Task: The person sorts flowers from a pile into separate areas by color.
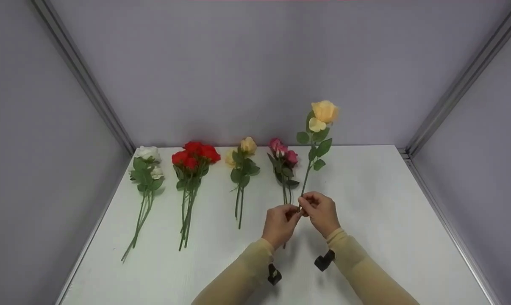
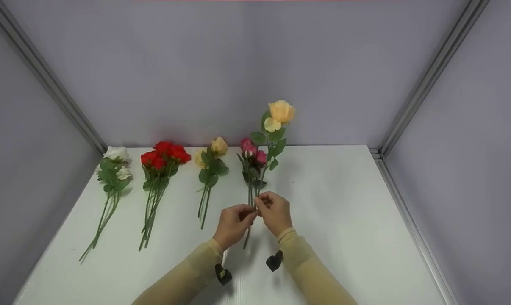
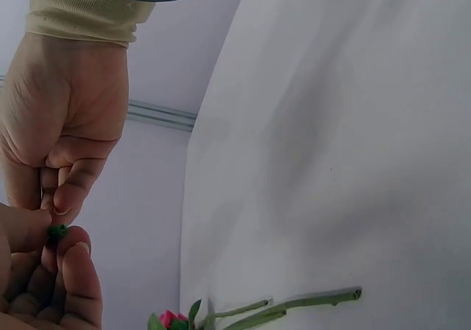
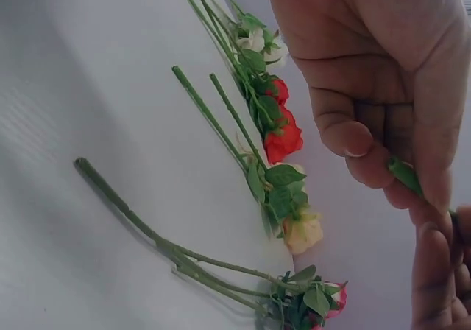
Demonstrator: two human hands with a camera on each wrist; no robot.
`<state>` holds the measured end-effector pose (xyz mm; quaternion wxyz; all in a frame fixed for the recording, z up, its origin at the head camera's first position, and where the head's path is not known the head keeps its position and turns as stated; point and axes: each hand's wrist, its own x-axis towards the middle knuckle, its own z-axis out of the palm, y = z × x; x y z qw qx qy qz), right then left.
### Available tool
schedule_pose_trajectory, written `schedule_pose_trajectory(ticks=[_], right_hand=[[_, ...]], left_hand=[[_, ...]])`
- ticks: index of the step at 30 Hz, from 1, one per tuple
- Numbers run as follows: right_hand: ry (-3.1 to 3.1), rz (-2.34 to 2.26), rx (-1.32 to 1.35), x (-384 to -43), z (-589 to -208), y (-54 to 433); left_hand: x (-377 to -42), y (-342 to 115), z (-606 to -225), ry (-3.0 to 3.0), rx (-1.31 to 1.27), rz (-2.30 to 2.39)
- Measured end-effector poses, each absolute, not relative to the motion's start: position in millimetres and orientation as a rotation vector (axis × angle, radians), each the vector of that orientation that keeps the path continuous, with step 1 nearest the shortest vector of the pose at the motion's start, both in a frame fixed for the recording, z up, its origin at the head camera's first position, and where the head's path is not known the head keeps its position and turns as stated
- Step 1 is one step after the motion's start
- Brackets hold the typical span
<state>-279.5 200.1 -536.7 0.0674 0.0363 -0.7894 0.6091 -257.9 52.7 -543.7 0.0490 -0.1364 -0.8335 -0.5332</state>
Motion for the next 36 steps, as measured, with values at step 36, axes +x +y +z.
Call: schedule_pose_trajectory(ticks=[36], right_hand=[[-2.528, 2.202, -0.09, -363, -531, 69]], left_hand=[[-259, -77, -580, -2.527, -0.139, -1.495]])
